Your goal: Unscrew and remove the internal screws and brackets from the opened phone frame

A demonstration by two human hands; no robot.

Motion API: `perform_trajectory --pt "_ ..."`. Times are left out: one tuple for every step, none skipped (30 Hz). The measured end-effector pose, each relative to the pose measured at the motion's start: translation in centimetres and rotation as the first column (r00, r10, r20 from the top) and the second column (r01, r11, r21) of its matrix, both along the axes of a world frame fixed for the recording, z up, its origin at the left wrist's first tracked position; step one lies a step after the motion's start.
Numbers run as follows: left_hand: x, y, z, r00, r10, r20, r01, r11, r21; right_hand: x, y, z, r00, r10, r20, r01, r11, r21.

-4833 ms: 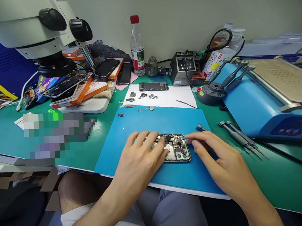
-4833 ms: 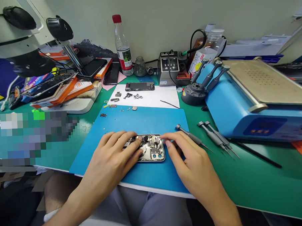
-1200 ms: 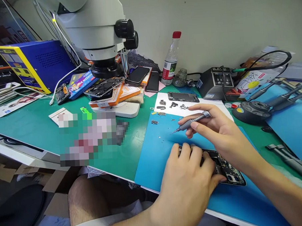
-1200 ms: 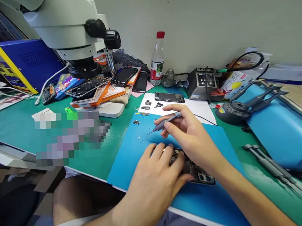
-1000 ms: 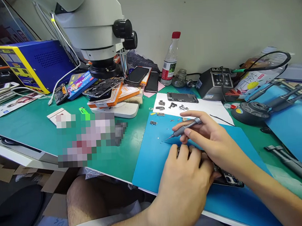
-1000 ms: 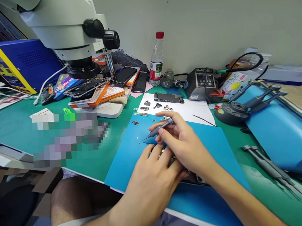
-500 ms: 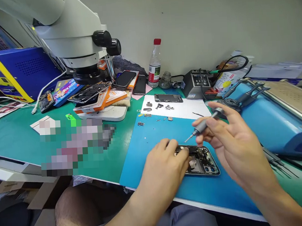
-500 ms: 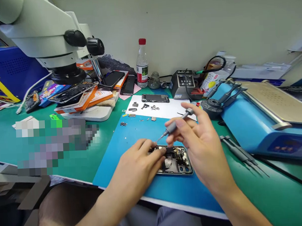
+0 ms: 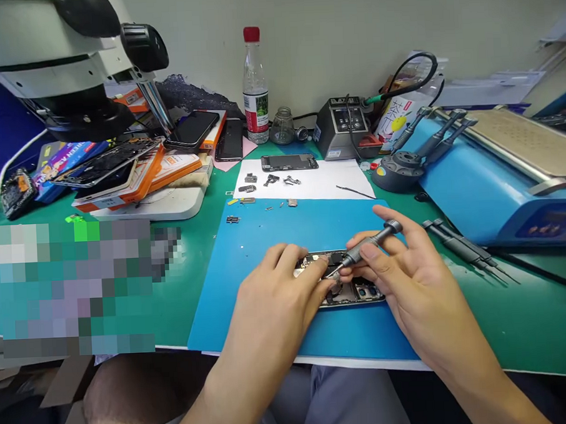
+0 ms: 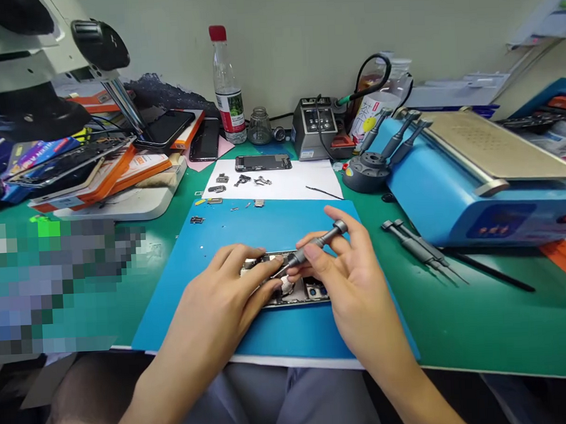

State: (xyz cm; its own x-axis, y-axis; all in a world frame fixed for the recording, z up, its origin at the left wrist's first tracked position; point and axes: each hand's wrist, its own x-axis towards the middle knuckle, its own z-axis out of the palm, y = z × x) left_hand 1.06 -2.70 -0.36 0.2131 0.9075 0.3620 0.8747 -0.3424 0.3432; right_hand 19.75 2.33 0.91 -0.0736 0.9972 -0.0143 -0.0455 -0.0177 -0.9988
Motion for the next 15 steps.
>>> perform_trajectory --pt "0.00 0.00 -0.04 1.000 0.005 -0.006 -0.005 1.000 0.013 -0.03 0.01 -0.02 1.000 0.002 0.008 -0.002 1.000 0.006" --pt "0.00 0.00 -0.07 1.000 0.010 -0.012 -0.010 1.000 0.023 -0.05 0.00 -0.04 1.000 0.003 0.015 -0.004 1.000 0.011" --pt "0.00 0.01 -0.10 1.000 0.012 -0.017 -0.011 0.999 0.032 -0.06 -0.02 -0.07 1.000 0.003 0.022 -0.003 1.000 0.015" --pt "0.00 0.02 -0.11 1.000 0.012 -0.019 -0.011 0.999 0.036 -0.06 -0.04 -0.10 1.000 0.002 0.030 -0.002 1.000 0.020" --pt "0.01 0.03 -0.12 1.000 0.014 -0.020 -0.013 0.999 0.037 -0.04 -0.06 -0.14 0.999 0.001 0.040 -0.002 1.000 0.025" --pt "0.02 0.03 -0.12 1.000 0.015 -0.018 -0.014 0.999 0.034 -0.02 -0.08 -0.18 0.999 0.002 0.050 -0.003 1.000 0.027" --pt "0.03 0.02 -0.11 1.000 0.016 -0.014 -0.016 0.999 0.031 0.00 -0.09 -0.22 0.998 0.002 0.056 -0.003 1.000 0.031" --pt "0.04 0.01 -0.09 1.000 0.016 -0.009 -0.016 0.999 0.030 0.03 -0.09 -0.25 0.998 0.002 0.056 -0.004 0.999 0.033" --pt "0.05 -0.01 -0.07 1.000 0.015 -0.005 -0.015 0.999 0.030 0.05 -0.09 -0.26 0.999 0.001 0.050 -0.003 0.999 0.033" --pt "0.06 -0.04 -0.04 1.000 0.014 -0.002 -0.014 0.999 0.030 0.07 -0.07 -0.27 0.999 0.000 0.040 -0.002 1.000 0.031" --pt "0.07 -0.07 -0.02 1.000 0.012 -0.002 -0.012 0.999 0.030 0.08 -0.06 -0.25 1.000 0.000 0.031 -0.001 1.000 0.028" --pt "0.07 -0.10 0.00 1.000 0.012 -0.003 -0.012 1.000 0.029 0.08 -0.05 -0.23 1.000 0.001 0.026 -0.002 1.000 0.025" --pt "0.08 -0.12 0.02 1.000 0.013 -0.005 -0.013 0.999 0.030 0.06 -0.05 -0.21 1.000 0.002 0.027 -0.002 1.000 0.024" --pt "0.09 -0.15 0.03 1.000 0.015 -0.007 -0.014 1.000 0.027 0.03 -0.06 -0.19 0.999 0.002 0.032 -0.003 1.000 0.023" --pt "0.09 -0.16 0.02 1.000 0.016 -0.009 -0.016 1.000 0.023 -0.01 -0.09 -0.18 0.999 0.002 0.037 -0.003 1.000 0.023"
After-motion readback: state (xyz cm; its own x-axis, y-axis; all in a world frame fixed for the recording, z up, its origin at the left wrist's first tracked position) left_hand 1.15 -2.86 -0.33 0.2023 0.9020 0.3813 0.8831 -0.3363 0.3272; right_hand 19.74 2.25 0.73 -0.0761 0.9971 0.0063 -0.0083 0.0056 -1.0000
